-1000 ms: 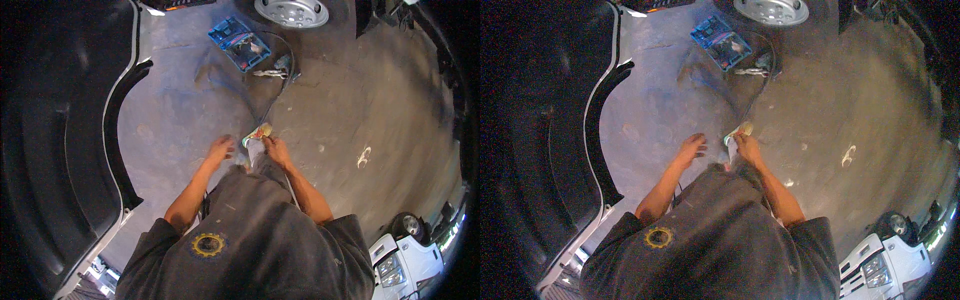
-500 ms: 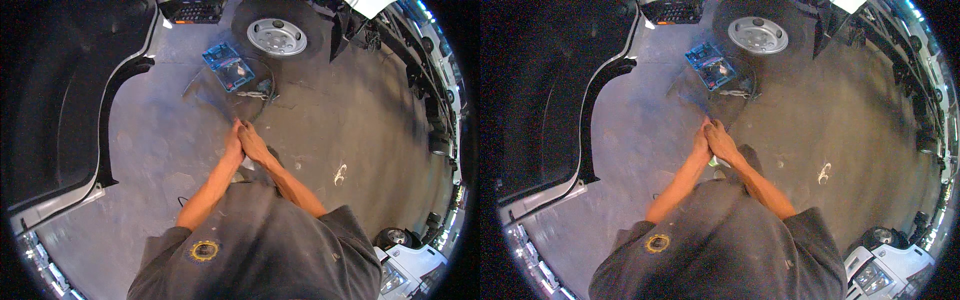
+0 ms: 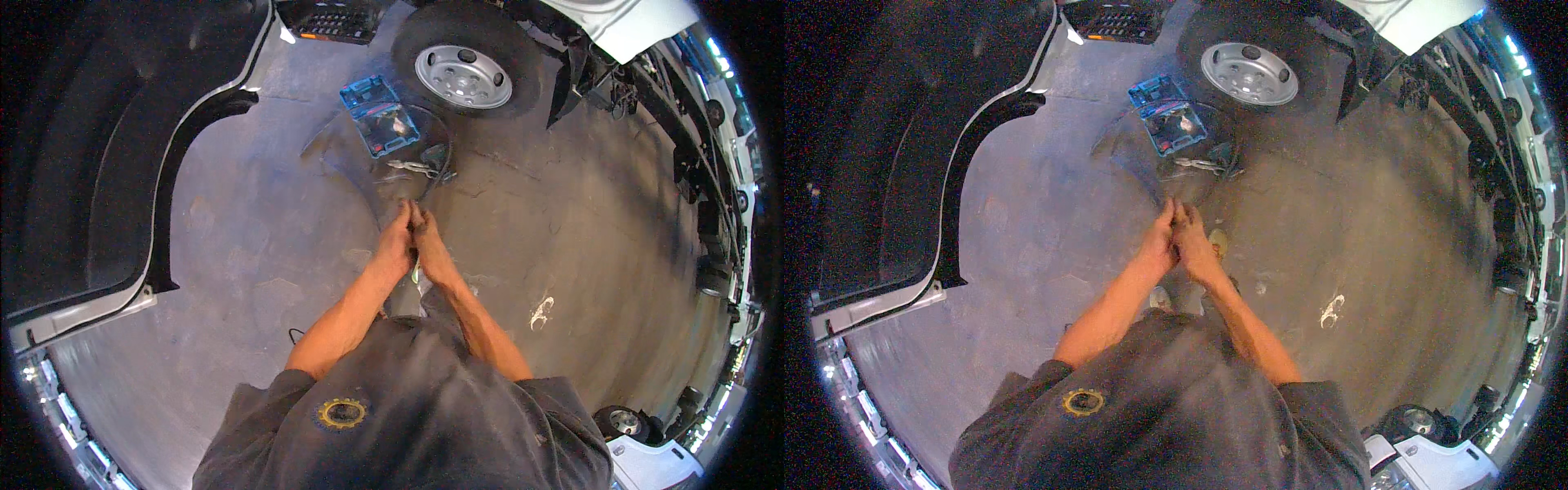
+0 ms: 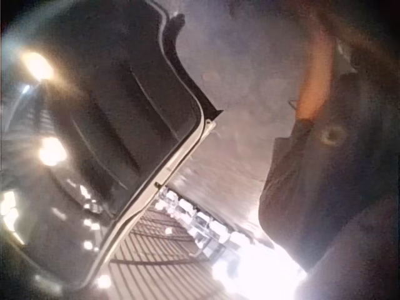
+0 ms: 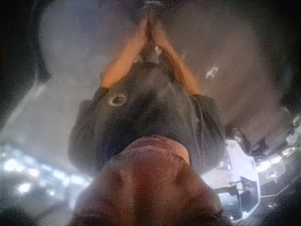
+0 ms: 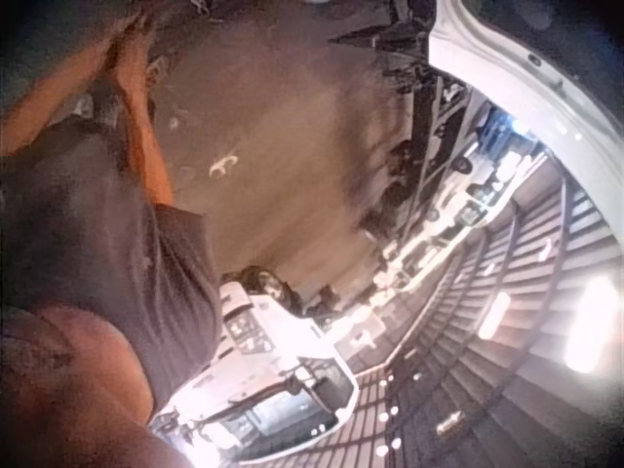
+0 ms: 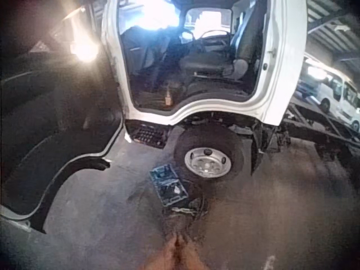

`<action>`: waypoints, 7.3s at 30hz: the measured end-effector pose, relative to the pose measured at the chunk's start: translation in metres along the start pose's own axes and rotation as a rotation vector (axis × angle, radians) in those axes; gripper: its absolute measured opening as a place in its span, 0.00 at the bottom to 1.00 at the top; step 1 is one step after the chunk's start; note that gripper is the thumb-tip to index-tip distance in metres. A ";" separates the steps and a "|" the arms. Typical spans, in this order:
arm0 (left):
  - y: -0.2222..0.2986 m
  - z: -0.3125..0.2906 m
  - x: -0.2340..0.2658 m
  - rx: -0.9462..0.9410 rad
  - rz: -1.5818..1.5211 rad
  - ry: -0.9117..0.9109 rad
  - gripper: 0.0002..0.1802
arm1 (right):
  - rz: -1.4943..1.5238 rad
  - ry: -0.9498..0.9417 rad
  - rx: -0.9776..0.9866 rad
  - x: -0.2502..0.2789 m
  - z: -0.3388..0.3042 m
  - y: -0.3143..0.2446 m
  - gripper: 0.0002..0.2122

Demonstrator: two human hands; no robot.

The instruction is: The person applies adhesive from a red can to a black rubber door seal while sitting on the floor, then fits the seal into the door frame of a white truck. The person later walks to another white truck and opens its door.

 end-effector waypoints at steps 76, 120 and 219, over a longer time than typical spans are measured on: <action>0.195 -0.060 -0.144 -0.779 0.642 -0.169 0.19 | -0.249 0.063 0.701 0.025 0.110 -0.194 0.30; 0.182 -0.070 -0.182 -0.969 0.460 -0.326 0.18 | 0.185 0.101 0.555 0.043 0.089 -0.236 0.45; 0.216 -0.160 0.016 -1.443 0.294 -0.019 0.16 | 0.467 -0.521 0.429 -0.110 0.089 -0.250 0.12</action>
Point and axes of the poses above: each hand's wrist, its own z-axis towards the middle knuckle, its own x-axis out of the back of the hand, y = z × x, the point moved 2 cm from there along z, towards the middle knuckle, and after that the axes turned 6 degrees about z, right-handed, at the moved point
